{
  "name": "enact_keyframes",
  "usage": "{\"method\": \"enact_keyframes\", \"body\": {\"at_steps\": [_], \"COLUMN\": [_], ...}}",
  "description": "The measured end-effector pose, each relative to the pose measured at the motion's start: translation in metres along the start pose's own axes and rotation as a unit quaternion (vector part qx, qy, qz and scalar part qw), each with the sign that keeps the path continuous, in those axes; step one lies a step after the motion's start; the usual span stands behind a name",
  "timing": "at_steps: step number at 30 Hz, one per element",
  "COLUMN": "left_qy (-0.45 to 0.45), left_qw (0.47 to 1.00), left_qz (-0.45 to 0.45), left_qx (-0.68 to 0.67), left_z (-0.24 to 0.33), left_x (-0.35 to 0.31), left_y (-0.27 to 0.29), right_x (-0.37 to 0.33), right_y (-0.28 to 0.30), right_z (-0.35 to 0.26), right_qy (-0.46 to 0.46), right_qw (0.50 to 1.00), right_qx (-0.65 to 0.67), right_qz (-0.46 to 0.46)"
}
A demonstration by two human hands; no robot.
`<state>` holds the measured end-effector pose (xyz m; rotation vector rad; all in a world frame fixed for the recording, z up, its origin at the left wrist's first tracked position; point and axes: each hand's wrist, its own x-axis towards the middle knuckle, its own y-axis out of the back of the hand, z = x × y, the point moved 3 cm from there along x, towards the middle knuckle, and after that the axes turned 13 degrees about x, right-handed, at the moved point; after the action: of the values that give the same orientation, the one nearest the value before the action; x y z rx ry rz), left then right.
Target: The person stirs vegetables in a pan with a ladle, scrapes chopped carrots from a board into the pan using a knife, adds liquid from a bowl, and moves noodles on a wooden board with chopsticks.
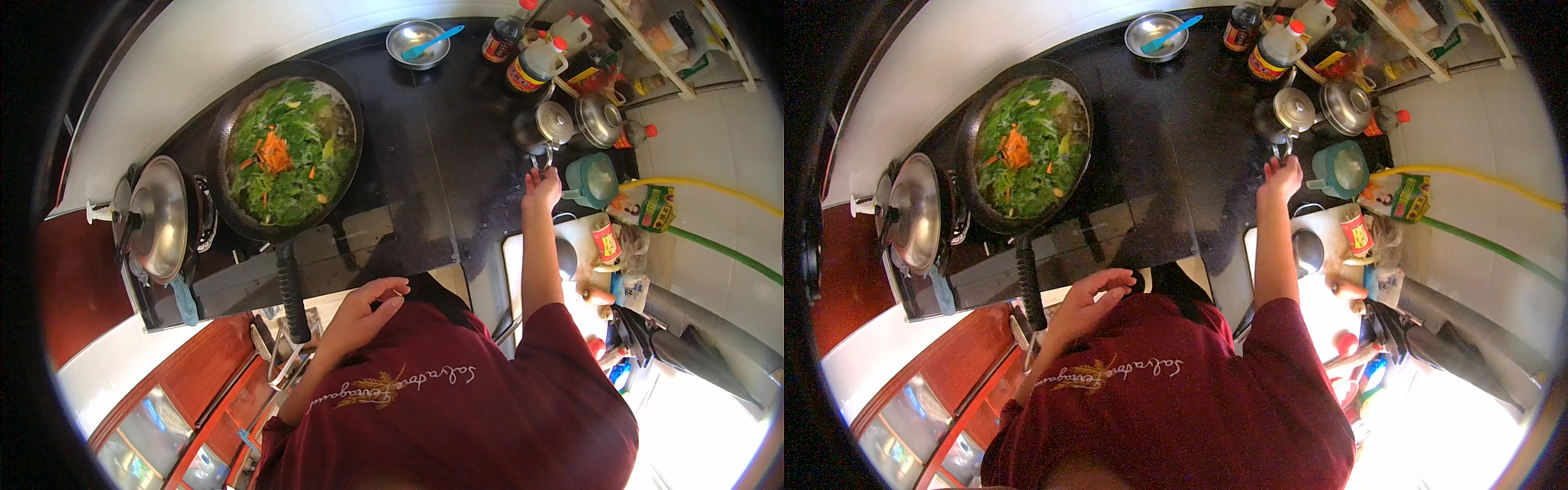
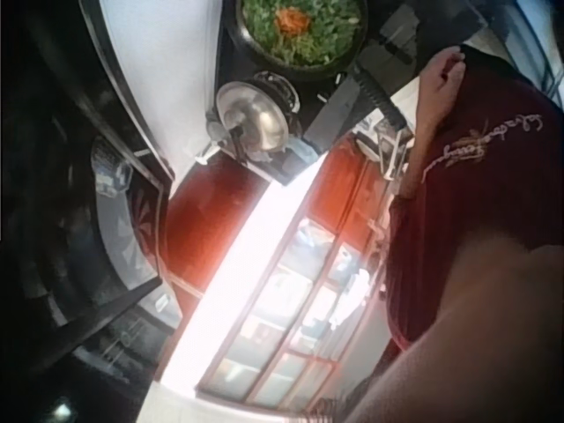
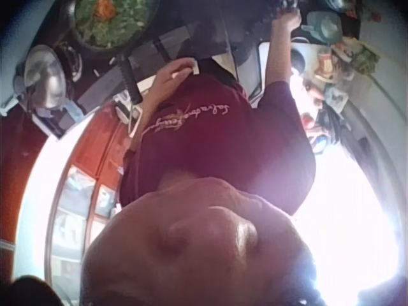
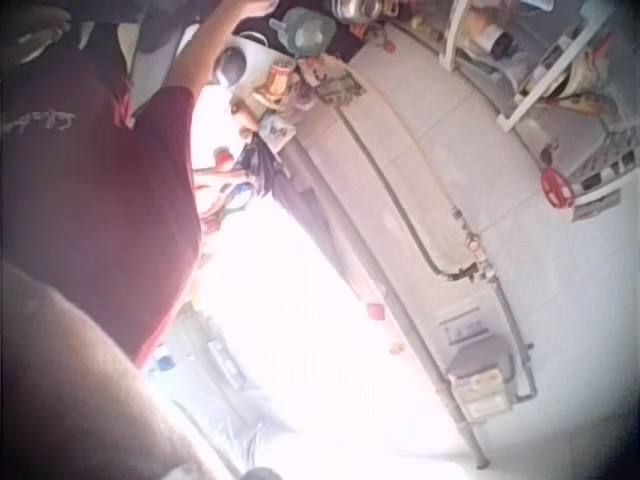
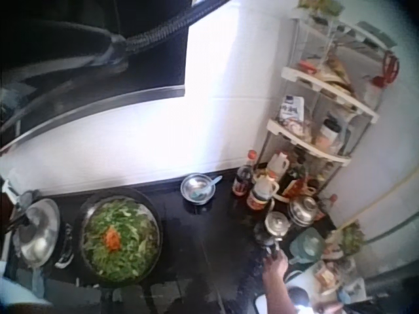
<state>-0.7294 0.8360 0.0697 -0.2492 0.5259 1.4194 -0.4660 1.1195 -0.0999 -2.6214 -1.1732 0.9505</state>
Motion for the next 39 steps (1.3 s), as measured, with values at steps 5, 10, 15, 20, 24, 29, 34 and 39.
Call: {"method": "enact_keyframes", "body": {"at_steps": [5,10,15,20,24,29,34,39], "left_qy": [0.027,0.027,0.056,0.1,0.104,0.012,-0.054,-0.053], "left_qw": [1.0,0.999,0.997,0.991,0.988,0.984,0.951,0.947], "left_qz": [0.0,0.036,0.042,0.086,0.104,0.114,0.146,0.163], "left_qx": [0.005,-0.011,0.016,-0.02,-0.055,-0.14,-0.267,-0.271], "left_z": [-0.001,-0.002,-0.007,-0.016,-0.023,-0.016,0.027,0.042], "left_x": [0.0,0.001,-0.01,-0.022,-0.024,-0.009,0.028,0.04], "left_y": [-0.001,-0.002,0.0,0.001,-0.001,0.018,0.043,0.051], "right_x": [-0.042,-0.051,-0.013,0.006,-0.005,-0.034,-0.11,-0.202], "right_y": [-0.018,-0.144,-0.248,-0.277,-0.27,-0.238,-0.187,-0.122], "right_z": [0.061,0.105,0.138,0.156,0.137,0.089,-0.005,-0.062], "right_qy": [-0.178,-0.152,-0.058,-0.096,-0.052,-0.036,-0.078,-0.148], "right_qw": [0.981,0.944,0.905,0.885,0.884,0.867,0.825,0.794], "right_qx": [0.043,-0.106,-0.298,-0.351,-0.366,-0.334,-0.338,-0.346], "right_qz": [-0.064,-0.273,-0.299,-0.29,-0.287,-0.368,-0.446,-0.477]}}
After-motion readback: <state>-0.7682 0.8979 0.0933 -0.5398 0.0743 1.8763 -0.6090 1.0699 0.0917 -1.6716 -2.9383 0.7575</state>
